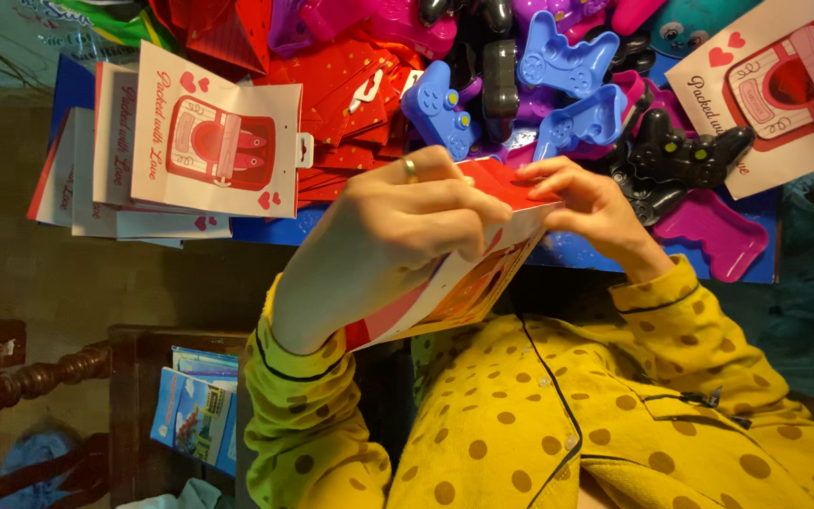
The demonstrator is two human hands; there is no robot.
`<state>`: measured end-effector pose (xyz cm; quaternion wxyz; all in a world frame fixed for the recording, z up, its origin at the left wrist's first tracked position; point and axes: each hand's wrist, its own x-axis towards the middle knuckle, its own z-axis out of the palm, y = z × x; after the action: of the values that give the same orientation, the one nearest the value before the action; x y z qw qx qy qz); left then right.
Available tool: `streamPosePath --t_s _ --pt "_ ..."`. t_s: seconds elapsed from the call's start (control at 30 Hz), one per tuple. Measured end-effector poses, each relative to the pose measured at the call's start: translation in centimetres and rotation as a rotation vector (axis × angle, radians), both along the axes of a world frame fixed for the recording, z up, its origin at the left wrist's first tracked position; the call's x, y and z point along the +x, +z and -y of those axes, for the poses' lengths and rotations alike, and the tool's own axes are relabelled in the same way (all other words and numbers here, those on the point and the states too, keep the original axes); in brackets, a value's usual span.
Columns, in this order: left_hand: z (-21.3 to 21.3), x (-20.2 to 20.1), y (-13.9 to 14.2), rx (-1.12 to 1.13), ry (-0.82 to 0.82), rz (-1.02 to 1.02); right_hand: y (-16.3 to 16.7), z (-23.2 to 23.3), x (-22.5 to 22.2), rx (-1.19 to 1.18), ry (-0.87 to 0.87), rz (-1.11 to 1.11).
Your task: The person folds flat red paper gift bags into shape and places plastic toy game controllers into the bags, setting the packed bags in a stack on the table.
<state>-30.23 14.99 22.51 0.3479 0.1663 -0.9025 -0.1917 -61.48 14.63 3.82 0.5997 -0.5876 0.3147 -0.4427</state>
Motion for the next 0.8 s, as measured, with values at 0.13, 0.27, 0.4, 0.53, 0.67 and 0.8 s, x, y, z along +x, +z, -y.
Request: streamPosePath --t_s 0.13,0.27,0.4,0.53,0.67,0.8 --pt "0.2 -1.6 0.5 0.009 -0.105 -0.014 3.1 0.0 1.1 -0.581 -0.056 -0.417" --pt "-0.6 -1.7 1.1 0.04 0.052 0.03 4.3 -0.2 2.0 -0.554 -0.134 -0.299" --pt "-0.2 0.2 1.7 -0.067 0.192 0.032 4.3 -1.2 2.2 -0.724 -0.288 -0.346" --pt "-0.2 2.2 1.7 0.072 0.135 0.186 4.3 -2.3 2.2 -0.79 -0.349 -0.349" --pt "0.3 3.4 0.9 0.273 0.049 0.295 4.5 -2.8 2.5 -0.831 -0.388 -0.362" --pt "1.2 4.2 -0.2 0.393 -0.009 0.284 4.7 -3.1 2.7 -0.819 -0.438 -0.352"
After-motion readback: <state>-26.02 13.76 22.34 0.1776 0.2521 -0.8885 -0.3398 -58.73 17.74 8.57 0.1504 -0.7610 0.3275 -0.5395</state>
